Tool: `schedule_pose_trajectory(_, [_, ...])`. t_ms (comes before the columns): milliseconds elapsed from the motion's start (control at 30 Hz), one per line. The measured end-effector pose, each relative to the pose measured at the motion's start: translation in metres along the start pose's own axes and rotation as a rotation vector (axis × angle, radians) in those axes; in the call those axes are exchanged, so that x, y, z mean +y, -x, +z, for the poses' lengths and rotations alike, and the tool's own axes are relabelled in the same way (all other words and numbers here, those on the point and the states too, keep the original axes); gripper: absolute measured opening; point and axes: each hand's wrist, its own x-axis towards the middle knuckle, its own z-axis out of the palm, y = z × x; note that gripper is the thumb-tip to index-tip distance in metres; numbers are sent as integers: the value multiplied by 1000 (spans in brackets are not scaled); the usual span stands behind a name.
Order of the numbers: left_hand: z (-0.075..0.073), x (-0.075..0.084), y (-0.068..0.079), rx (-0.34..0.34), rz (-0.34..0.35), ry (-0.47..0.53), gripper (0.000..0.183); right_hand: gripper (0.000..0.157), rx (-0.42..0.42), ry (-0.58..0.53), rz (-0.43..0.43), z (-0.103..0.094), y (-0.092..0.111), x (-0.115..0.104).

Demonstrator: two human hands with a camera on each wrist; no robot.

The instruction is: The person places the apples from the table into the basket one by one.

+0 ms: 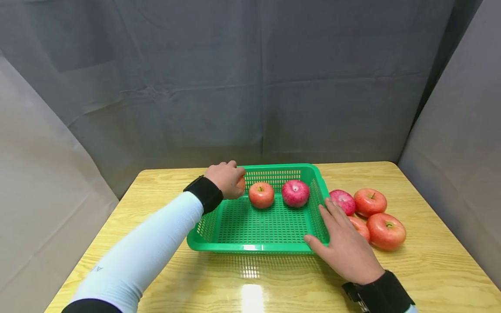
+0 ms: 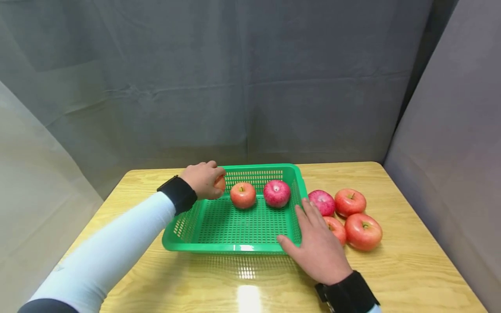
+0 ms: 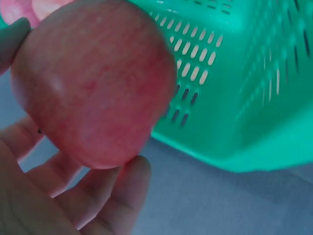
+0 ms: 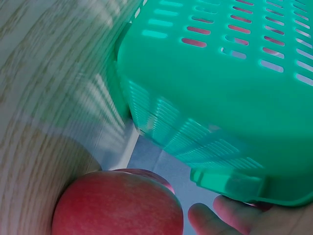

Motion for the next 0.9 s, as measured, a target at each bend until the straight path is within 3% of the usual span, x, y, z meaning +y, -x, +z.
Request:
schedule_pose_trajectory(200, [14, 6, -4, -40, -27, 12, 29, 94, 0, 3, 7, 3, 0, 1])
schedule_pose_trajectory(500, [31, 6, -8, -79, -32, -19, 38, 94, -4, 8, 32, 5, -1, 2])
schedule_pose_trajectory(767, [37, 5, -13, -141, -69, -32, 58, 95, -8, 9, 34, 5, -3, 1])
schedule_pose_trajectory(900, [41, 5, -13, -142, -79, -18, 56, 95, -15, 9, 30, 5, -3, 1])
